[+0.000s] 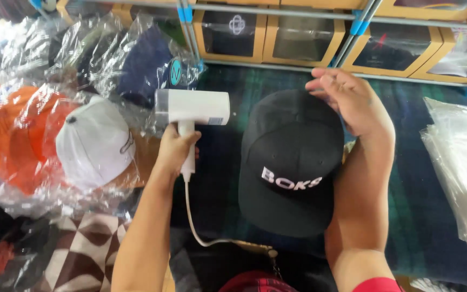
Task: Cleaning and steaming a black baseball cap using a brush and a handheld steamer to remove lint and refresh the fabric.
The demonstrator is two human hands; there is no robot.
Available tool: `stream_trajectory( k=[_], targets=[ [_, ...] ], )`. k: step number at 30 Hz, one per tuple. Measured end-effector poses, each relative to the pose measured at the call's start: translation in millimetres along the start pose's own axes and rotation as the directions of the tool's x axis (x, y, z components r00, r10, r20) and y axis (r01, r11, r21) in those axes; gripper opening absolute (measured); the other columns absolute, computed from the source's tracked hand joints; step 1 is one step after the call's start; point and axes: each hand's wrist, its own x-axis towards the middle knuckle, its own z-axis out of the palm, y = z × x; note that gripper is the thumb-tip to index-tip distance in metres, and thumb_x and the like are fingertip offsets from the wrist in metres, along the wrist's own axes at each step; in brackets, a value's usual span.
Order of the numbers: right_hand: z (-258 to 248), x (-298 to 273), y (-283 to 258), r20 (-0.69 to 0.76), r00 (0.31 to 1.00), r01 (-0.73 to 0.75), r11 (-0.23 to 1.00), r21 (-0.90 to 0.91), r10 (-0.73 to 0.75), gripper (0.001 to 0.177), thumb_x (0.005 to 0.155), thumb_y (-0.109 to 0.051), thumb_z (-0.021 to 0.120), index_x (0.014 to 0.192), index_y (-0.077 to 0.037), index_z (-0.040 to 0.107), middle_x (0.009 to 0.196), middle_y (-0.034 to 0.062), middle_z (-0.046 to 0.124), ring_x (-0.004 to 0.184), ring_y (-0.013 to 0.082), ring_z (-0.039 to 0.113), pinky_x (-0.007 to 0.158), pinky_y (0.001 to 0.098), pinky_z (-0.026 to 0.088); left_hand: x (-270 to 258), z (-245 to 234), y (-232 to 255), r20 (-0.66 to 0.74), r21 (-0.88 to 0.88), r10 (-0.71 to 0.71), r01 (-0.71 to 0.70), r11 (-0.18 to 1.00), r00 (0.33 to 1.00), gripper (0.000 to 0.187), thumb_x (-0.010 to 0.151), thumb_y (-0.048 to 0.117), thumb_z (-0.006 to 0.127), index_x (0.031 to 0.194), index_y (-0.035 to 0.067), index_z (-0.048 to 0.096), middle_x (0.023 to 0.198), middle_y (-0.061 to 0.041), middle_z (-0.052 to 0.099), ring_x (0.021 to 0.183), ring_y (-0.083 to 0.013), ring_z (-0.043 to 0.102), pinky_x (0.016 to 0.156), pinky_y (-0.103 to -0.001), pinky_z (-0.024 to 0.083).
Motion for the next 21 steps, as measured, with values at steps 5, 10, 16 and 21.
stream_trajectory(
  k=[5, 10, 16, 21],
  targets=[
    [-8.8, -7.6, -12.8, -0.035, 0.985, -0.171, 0.957, -0.235, 0.167, 0.038, 0.105, -0.035, 0.047, 0.134, -0.015, 0.062, 0.124, 0.0039, 0.073, 0.117, 0.0161, 0.069, 0.094, 0.0308, 0.05, -30.0, 1.9, 55.2, 0.155, -0.184, 0.372, -0.343, 0.921, 0.915, 0.051, 0.086, -0.002, 0.069, 0.131, 0.006, 0.046, 0.092, -0.01, 0.063, 0.07, -0.0212, 0.07, 0.063, -0.03, 0.059],
    [-25.2, -9.0, -10.9, 0.012, 0.982, -0.172, 0.92, -0.351, 0.188, 0.033, 0.102, -0.029, 0.054, 0.121, -0.007, 0.072, 0.116, 0.0077, 0.075, 0.106, 0.0195, 0.071, 0.088, 0.0343, 0.057, -86.3, 21.2, 171.0, 0.283, 0.509, 0.345, -0.445, 0.737, 0.895, 0.043, 0.075, 0.016, 0.066, 0.117, 0.011, 0.056, 0.092, -0.006, 0.063, 0.081, -0.0194, 0.061, 0.068, -0.037, 0.048],
    [-52.0, -15.3, 7.1, 0.069, 0.99, -0.095, 0.936, -0.34, 0.126, 0.026, 0.103, -0.014, 0.055, 0.111, 0.0, 0.075, 0.105, 0.0146, 0.077, 0.1, 0.023, 0.075, 0.079, 0.0364, 0.064, -82.9, 60.3, 229.6, 0.559, 0.691, 0.447, -0.69, 0.214, 0.698, 0.04, 0.08, 0.027, 0.069, 0.119, 0.017, 0.064, 0.104, -0.005, 0.073, 0.089, -0.0304, 0.067, 0.071, -0.047, 0.055],
    [-53.9, -15.9, 3.0, 0.092, 0.986, -0.082, 0.891, -0.447, 0.137, 0.026, 0.096, -0.018, 0.066, 0.115, -0.005, 0.079, 0.093, 0.01, 0.079, 0.084, 0.0193, 0.075, 0.078, 0.034, 0.066, -67.8, 100.8, 252.0, 0.638, 0.676, 0.391, -0.726, 0.126, 0.663, 0.054, 0.076, 0.027, 0.083, 0.127, 0.017, 0.069, 0.117, -0.007, 0.073, 0.106, -0.0378, 0.065, 0.087, -0.049, 0.051]
  ],
)
